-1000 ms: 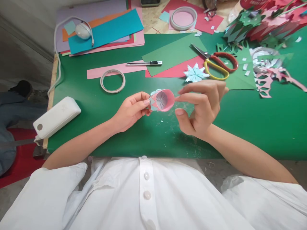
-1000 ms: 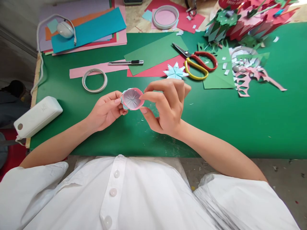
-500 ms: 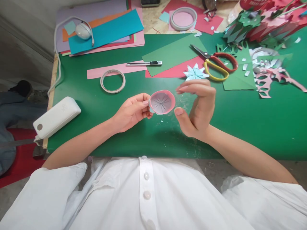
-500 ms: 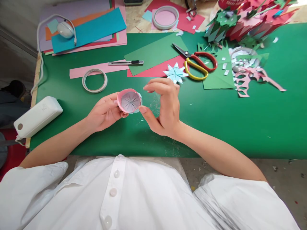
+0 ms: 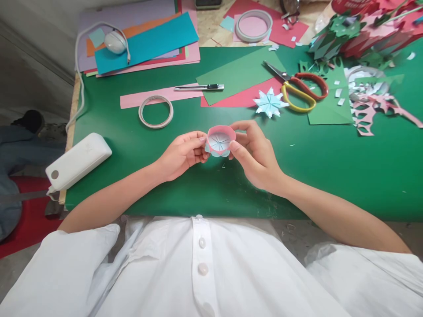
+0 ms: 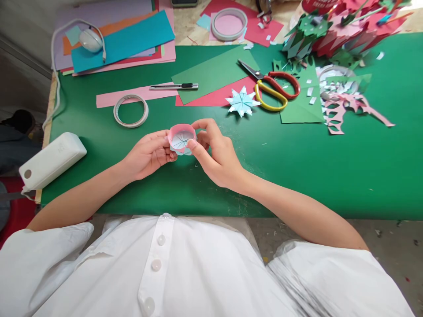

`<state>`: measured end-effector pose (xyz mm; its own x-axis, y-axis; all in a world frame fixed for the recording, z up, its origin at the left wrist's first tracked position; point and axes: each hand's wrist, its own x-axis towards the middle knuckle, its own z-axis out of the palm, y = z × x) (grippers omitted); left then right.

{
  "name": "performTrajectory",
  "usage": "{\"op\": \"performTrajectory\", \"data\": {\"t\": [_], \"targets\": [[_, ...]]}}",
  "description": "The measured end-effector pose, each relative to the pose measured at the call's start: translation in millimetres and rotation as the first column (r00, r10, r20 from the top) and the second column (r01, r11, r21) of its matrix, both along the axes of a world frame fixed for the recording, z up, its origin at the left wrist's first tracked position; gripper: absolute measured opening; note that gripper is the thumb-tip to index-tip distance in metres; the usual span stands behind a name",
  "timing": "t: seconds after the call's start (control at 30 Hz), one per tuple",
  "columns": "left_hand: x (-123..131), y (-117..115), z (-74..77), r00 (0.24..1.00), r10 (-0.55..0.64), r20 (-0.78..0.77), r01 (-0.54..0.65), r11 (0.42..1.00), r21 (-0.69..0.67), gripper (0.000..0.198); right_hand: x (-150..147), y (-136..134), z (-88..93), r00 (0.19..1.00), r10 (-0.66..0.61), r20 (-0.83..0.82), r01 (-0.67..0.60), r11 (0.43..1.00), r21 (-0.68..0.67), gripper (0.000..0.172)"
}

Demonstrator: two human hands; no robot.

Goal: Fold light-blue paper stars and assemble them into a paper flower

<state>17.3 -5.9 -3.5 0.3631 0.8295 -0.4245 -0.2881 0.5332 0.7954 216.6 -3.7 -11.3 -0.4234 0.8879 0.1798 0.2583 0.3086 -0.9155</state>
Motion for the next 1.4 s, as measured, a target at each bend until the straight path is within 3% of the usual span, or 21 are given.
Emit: {"op": "performTrajectory", "data": {"t": [0.1,0.2,0.3,0.4,0.53,0.77,0.83,0.93,1.0,1.13,1.27,1.4], "targets": [[-1,0,-1.8,1.000,0.022,0.007,-0.022,0.999,0.042,0.022,1,4,-1.3,0.991,-0.114,0.064,0.102,0.982,0.161,0.031],[-1,0,-5.1,0.998,0.053,-0.028,-0.048,0.988,0.149,0.030,2,8,-1.8,0.968,-0.245,0.059,0.199,0.889,0.413,0.024],[-1,-3,-9.1,0.993,0.077,-0.089,-0.047,0.954,0.296,0.035,2,8,-2.1,0.964,-0.255,0.077,0.170,0.812,0.558,0.019],[1,-6,-11.3,0.986,0.086,-0.141,-0.022,0.914,0.406,0.035,1,5,-2.2,0.940,-0.301,0.160,0.145,0.778,0.611,0.027],[3,-11,-11.7,0.974,0.127,-0.185,-0.016,0.862,0.507,0.031,0,2,0.6,0.863,-0.437,0.253,0.204,0.760,0.617,0.039],[3,-17,-16.2,0.925,0.213,-0.313,0.073,0.711,0.700,0.017,-4,-2,8.9,0.953,-0.270,0.138,0.199,0.900,0.387,0.025],[3,-18,-17.4,0.888,0.285,-0.360,0.115,0.623,0.774,0.013,-6,-4,10.3,0.963,-0.243,0.117,0.200,0.935,0.294,0.023],[3,-19,-17.2,0.794,0.447,-0.411,0.218,0.422,0.880,0.008,-8,-6,11.0,0.971,-0.223,0.081,0.203,0.957,0.205,0.021],[3,-19,-15.8,0.731,0.527,-0.434,0.287,0.340,0.895,0.004,-9,-7,10.4,0.972,-0.226,0.057,0.211,0.957,0.197,0.019],[4,-18,-13.1,0.682,0.562,-0.468,0.337,0.326,0.883,0.007,-12,-11,7.5,0.970,-0.229,0.076,0.201,0.942,0.270,0.019],[4,-18,-13.1,0.667,0.562,-0.489,0.373,0.317,0.872,0.008,-13,-12,3.1,0.956,-0.261,0.130,0.181,0.879,0.440,0.020],[3,-19,-15.2,0.624,0.569,-0.536,0.423,0.330,0.844,0.010,-14,-11,-1.0,0.929,-0.306,0.206,0.166,0.845,0.509,0.022]]}}
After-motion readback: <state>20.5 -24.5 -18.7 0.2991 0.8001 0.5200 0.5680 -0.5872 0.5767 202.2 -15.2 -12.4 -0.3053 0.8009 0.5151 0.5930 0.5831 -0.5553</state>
